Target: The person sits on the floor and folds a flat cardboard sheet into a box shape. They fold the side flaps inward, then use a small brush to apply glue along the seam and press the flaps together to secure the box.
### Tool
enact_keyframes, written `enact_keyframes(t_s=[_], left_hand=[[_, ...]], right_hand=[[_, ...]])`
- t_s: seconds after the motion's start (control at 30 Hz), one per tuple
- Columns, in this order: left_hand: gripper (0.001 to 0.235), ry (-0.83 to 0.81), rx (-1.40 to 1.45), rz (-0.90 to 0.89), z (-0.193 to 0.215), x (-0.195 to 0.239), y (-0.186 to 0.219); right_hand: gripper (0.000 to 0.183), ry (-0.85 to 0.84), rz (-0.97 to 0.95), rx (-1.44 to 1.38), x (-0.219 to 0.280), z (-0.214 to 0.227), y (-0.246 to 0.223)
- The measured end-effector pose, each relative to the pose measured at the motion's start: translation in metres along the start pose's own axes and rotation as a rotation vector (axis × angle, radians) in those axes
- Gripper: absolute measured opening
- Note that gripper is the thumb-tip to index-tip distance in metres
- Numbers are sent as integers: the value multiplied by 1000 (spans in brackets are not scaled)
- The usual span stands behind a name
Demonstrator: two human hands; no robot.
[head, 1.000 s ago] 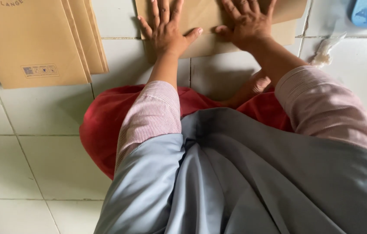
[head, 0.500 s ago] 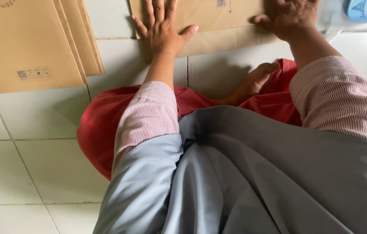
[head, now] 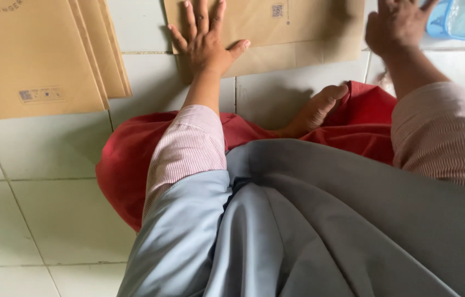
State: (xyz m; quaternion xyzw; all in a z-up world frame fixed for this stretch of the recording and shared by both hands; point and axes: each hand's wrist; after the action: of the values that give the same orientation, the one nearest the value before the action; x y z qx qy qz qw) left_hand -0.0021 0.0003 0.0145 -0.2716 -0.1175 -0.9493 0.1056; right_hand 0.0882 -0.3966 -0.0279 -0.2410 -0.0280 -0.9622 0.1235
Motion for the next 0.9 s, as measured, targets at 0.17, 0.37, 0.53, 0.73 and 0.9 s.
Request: enact_keyframes(t_s=[0.17,0.37,0.53,0.73,0.9], left_hand=[[99,44,1,-35,-6,-2,-1],[93,-41,71,-32,-5,-5,-2],[100,-95,12,-12,13,4,4],[99,-95,12,-6,7,3,3],[102,-108,-7,23,4,1,-1]], right_hand=[[78,204,521,-252,-34,-76,-150],[86,-237,448,176,20,-16,-193],[83,-352,320,212,24,-5,-92],[88,-425,-23,204,43,4,14],[99,-51,123,62,36,28,-62]])
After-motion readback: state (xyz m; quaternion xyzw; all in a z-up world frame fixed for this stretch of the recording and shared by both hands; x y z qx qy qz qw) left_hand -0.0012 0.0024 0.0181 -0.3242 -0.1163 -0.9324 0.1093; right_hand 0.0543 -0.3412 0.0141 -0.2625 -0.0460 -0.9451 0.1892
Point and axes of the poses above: each hand's wrist, its own x-axis away from the middle knuckle, its own z-axis out of the back of the hand, y = z × x, and after that the axes turned 13 degrees about -y, right-handed
